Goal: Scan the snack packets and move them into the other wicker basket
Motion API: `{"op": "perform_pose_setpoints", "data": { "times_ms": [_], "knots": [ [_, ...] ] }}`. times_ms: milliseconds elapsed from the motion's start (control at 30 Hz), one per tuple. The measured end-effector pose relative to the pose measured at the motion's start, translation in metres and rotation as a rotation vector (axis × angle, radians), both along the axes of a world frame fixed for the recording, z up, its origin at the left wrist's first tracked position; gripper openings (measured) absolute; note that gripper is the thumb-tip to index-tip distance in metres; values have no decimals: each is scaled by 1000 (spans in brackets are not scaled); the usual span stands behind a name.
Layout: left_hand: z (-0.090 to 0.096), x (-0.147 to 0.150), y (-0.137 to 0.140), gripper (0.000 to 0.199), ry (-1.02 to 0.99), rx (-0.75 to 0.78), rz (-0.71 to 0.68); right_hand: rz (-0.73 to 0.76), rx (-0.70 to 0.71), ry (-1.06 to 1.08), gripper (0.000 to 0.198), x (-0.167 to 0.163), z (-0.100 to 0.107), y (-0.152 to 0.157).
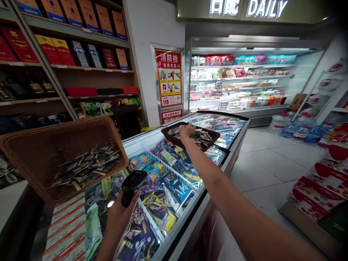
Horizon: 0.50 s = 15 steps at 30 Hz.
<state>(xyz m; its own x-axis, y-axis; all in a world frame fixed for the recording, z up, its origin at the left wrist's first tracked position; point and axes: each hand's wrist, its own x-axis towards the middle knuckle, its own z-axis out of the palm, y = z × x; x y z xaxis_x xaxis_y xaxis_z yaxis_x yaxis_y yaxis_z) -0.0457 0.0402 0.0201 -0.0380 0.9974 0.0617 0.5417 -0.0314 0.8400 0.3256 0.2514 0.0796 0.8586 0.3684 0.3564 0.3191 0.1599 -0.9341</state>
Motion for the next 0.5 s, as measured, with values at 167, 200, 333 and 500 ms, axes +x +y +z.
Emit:
{"op": "perform_pose_setpoints", "data": {
  "times_ms": [167, 200, 333, 500],
  "knots": [
    [-3, -4, -1, 53, -43, 18, 68, 46, -76, -372, 42, -78, -56, -9],
    [-3, -5, -1, 53, -48, 25, 94, 180, -68, -472, 42, -101, -68, -10],
    [-2, -8, -3, 55, -87, 50, 200, 852, -35, -851, 42, -201, -91, -9],
    [1, -15, -5, 56, -198, 87, 302, 1084, -212, -747, 34, -308, -78, -5]
  ]
}}
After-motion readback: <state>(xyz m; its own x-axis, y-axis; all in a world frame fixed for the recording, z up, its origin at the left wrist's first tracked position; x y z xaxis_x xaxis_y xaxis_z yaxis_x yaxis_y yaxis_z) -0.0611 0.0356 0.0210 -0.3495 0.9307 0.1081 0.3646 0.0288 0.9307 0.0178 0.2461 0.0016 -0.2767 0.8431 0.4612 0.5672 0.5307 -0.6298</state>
